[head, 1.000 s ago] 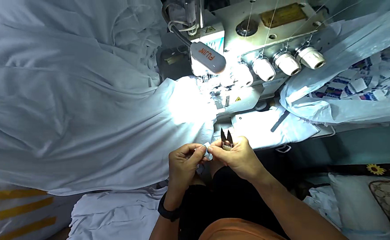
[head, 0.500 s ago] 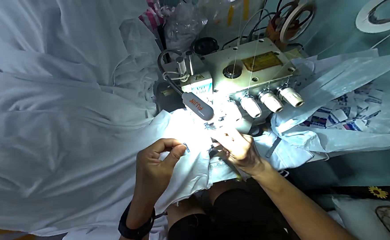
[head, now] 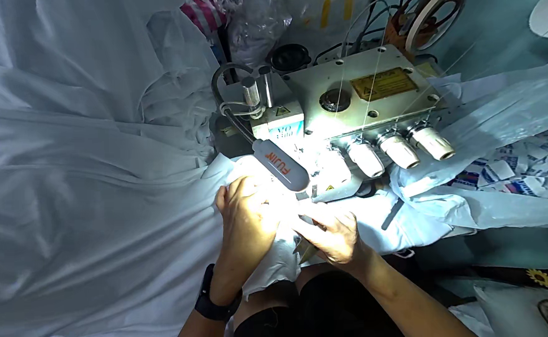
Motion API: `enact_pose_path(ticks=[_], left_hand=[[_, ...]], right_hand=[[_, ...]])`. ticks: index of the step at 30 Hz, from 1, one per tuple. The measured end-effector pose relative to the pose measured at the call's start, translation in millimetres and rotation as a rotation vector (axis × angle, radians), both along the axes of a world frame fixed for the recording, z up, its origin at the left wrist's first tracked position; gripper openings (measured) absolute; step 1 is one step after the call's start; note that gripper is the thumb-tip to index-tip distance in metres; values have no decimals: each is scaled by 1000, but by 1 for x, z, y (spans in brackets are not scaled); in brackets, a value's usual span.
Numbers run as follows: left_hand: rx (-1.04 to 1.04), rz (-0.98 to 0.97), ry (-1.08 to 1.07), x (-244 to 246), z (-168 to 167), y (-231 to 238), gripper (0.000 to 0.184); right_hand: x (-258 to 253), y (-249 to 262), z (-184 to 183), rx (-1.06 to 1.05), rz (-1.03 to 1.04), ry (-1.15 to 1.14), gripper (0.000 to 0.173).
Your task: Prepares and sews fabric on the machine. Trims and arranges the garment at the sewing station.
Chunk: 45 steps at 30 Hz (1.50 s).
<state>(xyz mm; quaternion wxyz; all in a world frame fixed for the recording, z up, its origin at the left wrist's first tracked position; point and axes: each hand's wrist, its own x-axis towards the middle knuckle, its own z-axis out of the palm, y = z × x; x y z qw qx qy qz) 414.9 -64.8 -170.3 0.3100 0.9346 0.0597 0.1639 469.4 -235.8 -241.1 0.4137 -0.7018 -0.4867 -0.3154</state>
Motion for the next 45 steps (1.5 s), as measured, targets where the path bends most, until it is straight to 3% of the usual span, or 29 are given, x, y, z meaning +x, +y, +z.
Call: enact_pose_path(ticks=[18, 28, 45], left_hand=[[-27, -16, -3, 2, 1, 8, 14], [-45, 40, -23, 11, 1, 9, 12], [-55, 40, -10, 15, 3, 10, 17]], right_hand=[[-16, -1, 21, -187, -155, 35, 21], [-19, 5, 21, -107, -204, 151, 19], [-18, 3, 15, -161, -189, 53, 21]])
